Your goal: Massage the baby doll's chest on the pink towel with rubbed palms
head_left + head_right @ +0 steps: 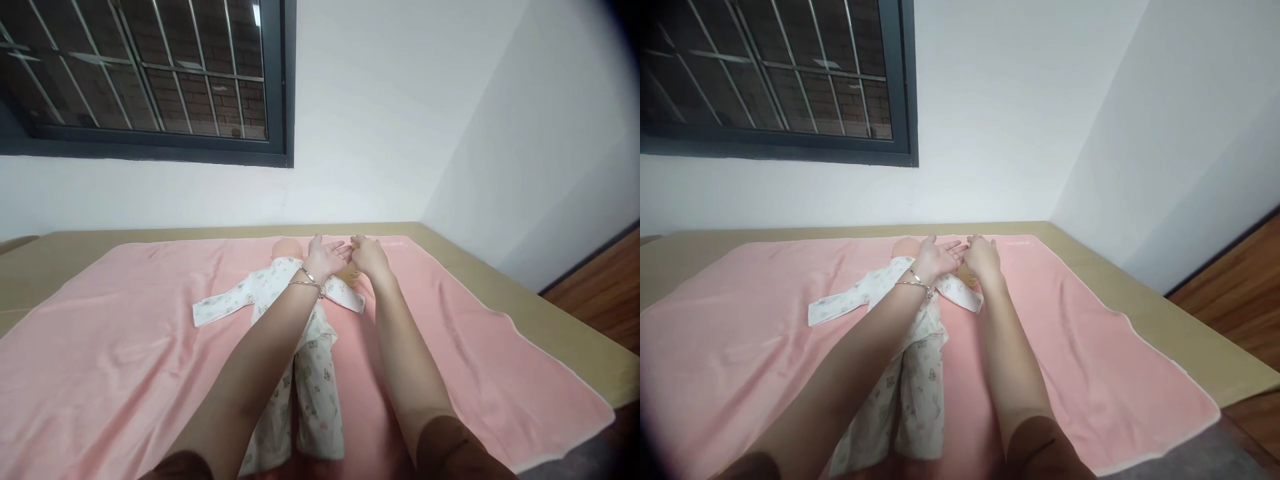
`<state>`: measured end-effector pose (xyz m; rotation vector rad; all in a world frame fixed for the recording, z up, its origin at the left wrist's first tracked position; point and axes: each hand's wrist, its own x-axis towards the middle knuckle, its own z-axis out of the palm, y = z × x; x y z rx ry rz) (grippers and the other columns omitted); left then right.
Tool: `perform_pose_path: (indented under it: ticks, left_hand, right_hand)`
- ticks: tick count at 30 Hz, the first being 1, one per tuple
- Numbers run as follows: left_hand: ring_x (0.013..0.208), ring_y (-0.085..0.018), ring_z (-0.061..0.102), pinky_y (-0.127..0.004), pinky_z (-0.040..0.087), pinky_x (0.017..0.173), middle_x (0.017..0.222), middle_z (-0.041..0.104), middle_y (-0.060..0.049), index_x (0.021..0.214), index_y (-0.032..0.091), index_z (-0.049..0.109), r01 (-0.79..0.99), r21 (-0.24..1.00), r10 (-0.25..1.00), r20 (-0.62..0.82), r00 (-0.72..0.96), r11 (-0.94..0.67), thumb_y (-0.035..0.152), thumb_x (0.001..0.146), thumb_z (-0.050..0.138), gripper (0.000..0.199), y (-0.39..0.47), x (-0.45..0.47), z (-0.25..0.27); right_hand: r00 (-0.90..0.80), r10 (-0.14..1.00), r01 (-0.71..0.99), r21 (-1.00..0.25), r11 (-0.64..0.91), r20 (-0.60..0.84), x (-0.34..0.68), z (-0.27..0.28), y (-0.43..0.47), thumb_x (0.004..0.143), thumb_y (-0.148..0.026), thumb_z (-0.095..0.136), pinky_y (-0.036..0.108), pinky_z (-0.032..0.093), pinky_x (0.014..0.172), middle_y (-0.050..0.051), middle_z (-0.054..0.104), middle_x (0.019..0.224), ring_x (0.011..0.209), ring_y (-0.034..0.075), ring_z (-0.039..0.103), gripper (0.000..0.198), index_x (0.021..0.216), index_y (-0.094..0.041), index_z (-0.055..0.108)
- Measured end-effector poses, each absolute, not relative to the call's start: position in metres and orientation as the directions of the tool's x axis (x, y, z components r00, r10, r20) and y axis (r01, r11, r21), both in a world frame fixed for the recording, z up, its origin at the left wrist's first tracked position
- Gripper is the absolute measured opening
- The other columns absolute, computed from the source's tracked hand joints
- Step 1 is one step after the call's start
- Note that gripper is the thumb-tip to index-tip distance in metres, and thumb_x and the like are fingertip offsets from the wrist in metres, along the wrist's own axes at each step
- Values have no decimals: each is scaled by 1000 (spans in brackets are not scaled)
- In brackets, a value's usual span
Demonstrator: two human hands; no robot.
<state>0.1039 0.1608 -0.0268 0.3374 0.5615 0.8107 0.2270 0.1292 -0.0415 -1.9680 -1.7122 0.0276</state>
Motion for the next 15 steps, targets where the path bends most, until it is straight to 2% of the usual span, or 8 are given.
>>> perform_pose_path:
  ticks: [3,5,8,10,12,15]
  left_hand:
    - [128,-30,55,-36,56,85,145,45,-26,149,5,35,-573,508,761,-336,555,643,56,96,24,75,157,96,-25]
    - [127,-30,56,-37,55,86,144,47,-25,147,7,39,-555,537,763,-328,556,635,57,96,25,73,150,84,-24]
    - [122,-28,60,-36,54,88,138,54,-25,143,8,45,-555,569,782,-303,544,607,57,96,28,70,133,56,-23]
    - [115,-27,64,-35,54,87,131,59,-23,140,8,47,-591,563,807,-284,517,577,55,97,30,67,119,34,-23]
    - [107,-26,67,-36,55,88,123,64,-22,137,9,49,-633,536,822,-250,513,558,53,98,29,63,106,14,-21]
    - [101,-28,70,-42,54,92,115,68,-19,132,11,54,-668,506,825,-180,536,545,53,99,28,59,91,-10,-13]
  right_hand:
    - [208,930,917,-392,-78,303,226,-39,127,82,-7,39,44,24,116,12,60,136,130,25,51,52,129,-14,60]
    - [236,923,919,-377,-111,303,220,-40,125,84,-9,39,48,28,114,14,59,136,131,28,50,51,132,-13,58]
    - [267,879,933,-335,-132,395,199,-43,123,86,-12,42,58,23,114,19,51,144,140,36,37,51,136,-9,54]
    - [186,856,939,-343,-10,483,177,-47,120,87,-13,41,57,19,117,20,44,149,144,34,30,51,136,-8,54]
    - [33,844,893,-394,215,536,150,-51,114,92,-17,38,50,19,120,17,40,153,145,28,30,49,138,-9,53]
    - [-196,796,740,-446,503,572,106,-59,94,101,-36,31,51,15,122,13,33,158,149,24,23,52,146,-13,44]
